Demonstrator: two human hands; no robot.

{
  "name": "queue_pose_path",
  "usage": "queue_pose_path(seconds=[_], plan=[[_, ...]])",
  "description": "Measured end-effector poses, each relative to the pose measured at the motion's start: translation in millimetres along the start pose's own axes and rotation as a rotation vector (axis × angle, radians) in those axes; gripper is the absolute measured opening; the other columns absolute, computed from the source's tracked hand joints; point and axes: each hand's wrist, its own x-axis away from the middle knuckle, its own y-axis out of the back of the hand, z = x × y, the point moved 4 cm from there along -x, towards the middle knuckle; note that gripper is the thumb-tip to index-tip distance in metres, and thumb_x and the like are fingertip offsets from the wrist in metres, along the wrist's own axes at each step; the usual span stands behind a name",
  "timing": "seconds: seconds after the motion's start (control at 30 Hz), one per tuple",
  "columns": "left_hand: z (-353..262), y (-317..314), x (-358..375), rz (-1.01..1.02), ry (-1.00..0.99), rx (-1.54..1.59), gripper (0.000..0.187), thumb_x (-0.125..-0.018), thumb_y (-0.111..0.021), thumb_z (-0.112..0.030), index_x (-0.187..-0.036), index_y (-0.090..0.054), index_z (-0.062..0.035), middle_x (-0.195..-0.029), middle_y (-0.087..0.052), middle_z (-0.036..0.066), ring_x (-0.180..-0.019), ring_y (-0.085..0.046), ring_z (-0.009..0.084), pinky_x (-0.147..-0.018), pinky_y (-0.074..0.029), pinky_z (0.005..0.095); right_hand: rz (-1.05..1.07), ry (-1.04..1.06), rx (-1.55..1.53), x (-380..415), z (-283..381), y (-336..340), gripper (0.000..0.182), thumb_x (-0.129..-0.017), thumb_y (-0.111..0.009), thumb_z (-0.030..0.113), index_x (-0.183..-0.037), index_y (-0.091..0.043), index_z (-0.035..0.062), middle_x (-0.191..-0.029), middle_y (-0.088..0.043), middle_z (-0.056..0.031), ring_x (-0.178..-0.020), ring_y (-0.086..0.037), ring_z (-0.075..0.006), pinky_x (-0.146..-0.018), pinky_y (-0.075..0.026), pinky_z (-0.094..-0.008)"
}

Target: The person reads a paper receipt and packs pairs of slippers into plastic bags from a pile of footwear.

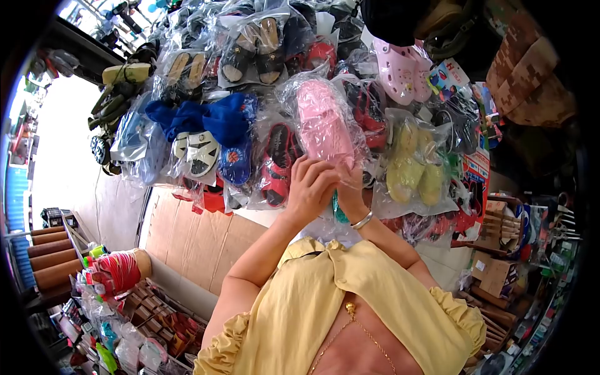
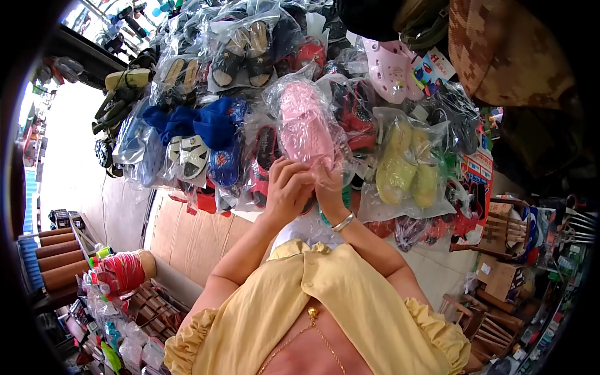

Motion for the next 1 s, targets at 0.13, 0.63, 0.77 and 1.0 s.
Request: queue_pose_path(seconds=[0.13, 0.63, 0.77, 1.0], plan=[[-2.5, 15.5, -9.1, -0.088, 0.186, 0.025, 0.057, -0.066, -0.08, -0.017, -0.117, -0.057, -0.0088, -0.138, -0.045, 0.015, -0.129, -0.041, 0.0375, -0.108, -0.03, 0.0539, -0.121, 0.025, -0.294, 1.6, 35.9, -16.9, 0.04, -0.096, -0.059, 0.02, -0.126, -0.044, -0.0024, -0.118, -0.054, -0.0111, -0.105, -0.055, -0.0163, -0.089, -0.048, -0.0311], [-41.6, -8.8, 11.5, 0.086, -0.131, 0.257, 0.026, -0.073, -0.072, -0.007, -0.095, -0.06, -0.0073, -0.11, -0.06, 0.011, -0.109, -0.054, 0.034, -0.097, -0.042, 0.0501, 0.012, 0.009, -0.125, -27.0, -26.2, -11.1, 0.052, -0.091, -0.063, 0.019, -0.133, -0.04, -0.0002, -0.133, -0.045, -0.0166, -0.118, -0.049, -0.0242, -0.104, -0.039, -0.0365], [-16.3, 10.9, 21.3, -0.01, 0.063, 0.31, 0.032, -0.08, -0.072, -0.022, -0.104, -0.058, -0.0058, -0.114, -0.058, 0.013, -0.113, -0.052, 0.0333, -0.102, -0.039, 0.047, -0.114, 0.074, -0.191, -27.2, 29.4, -18.4, 0.052, -0.092, -0.063, 0.021, -0.134, -0.04, 0.0005, -0.131, -0.047, -0.0139, -0.114, -0.05, -0.0212, -0.1, -0.041, -0.0348], [46.5, -14.3, 45.0, -0.326, 0.788, 1.104, 0.08, -0.09, -0.067, -0.026, -0.148, -0.015, -0.0029, -0.133, -0.046, 0.015, -0.124, -0.046, 0.0247, -0.102, -0.038, 0.0377, -0.075, -0.031, -0.356, -14.7, 38.5, -23.3, 0.055, -0.092, -0.063, 0.024, -0.137, -0.04, 0.0023, -0.13, -0.048, -0.0117, -0.119, -0.047, -0.0212, -0.101, -0.04, -0.0361]])
